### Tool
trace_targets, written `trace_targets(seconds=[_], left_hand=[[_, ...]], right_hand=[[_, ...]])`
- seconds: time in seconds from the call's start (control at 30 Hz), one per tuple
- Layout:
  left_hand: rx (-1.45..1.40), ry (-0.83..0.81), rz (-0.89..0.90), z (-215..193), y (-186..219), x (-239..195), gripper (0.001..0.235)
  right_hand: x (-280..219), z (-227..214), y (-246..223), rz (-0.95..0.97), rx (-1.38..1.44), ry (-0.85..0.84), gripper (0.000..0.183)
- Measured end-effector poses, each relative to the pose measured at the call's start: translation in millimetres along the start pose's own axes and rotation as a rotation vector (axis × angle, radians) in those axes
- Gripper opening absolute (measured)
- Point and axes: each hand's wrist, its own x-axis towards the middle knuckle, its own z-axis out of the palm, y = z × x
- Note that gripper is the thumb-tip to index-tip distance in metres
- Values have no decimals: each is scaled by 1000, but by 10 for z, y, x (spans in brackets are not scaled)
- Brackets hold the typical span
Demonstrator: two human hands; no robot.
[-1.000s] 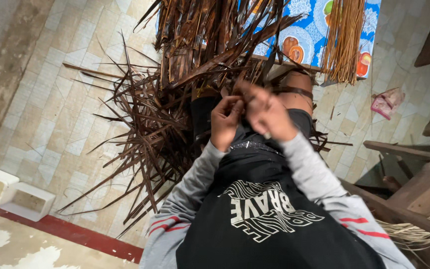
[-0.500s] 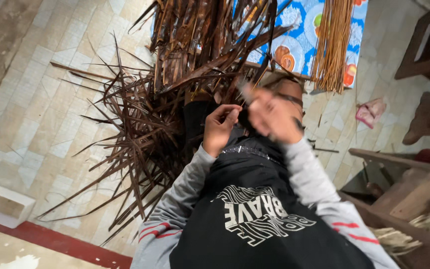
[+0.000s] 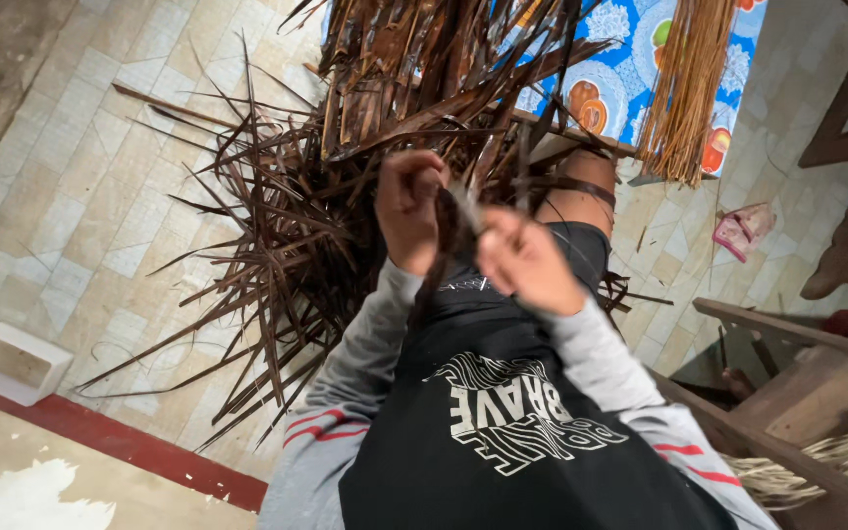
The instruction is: The person sits on the floor and uses a knife to scrape and separate dried palm leaves. They hold the leaves with one hand and scrape them with the other, creating a pile of processed material.
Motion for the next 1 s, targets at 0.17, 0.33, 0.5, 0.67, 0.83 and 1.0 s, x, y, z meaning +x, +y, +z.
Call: trace_targets(seconds=[0.17,0.33,0.5,0.67,0.83,1.0], left_hand=[[-150,72,48,-9,-63,72,18],[-237,211,-277,19,-451,-392,9],[-206,99,-429,-84,-554,-858,15],[85,19,-3,-70,-333,-784,15],[51,-10,325,188,-299,-389,29],[674,-220,561,346,-272,-252,35]], right_hand=[[167,37,305,-64,112,-41,40],[326,-41,-29,-189,204,177,57],[306,-176,-7,-79,109,269,41],[274,-217,145,-5,114,326,40],[268,-182,199,-52,167,407,31],[235,-119,-50,-152,103,381,30]])
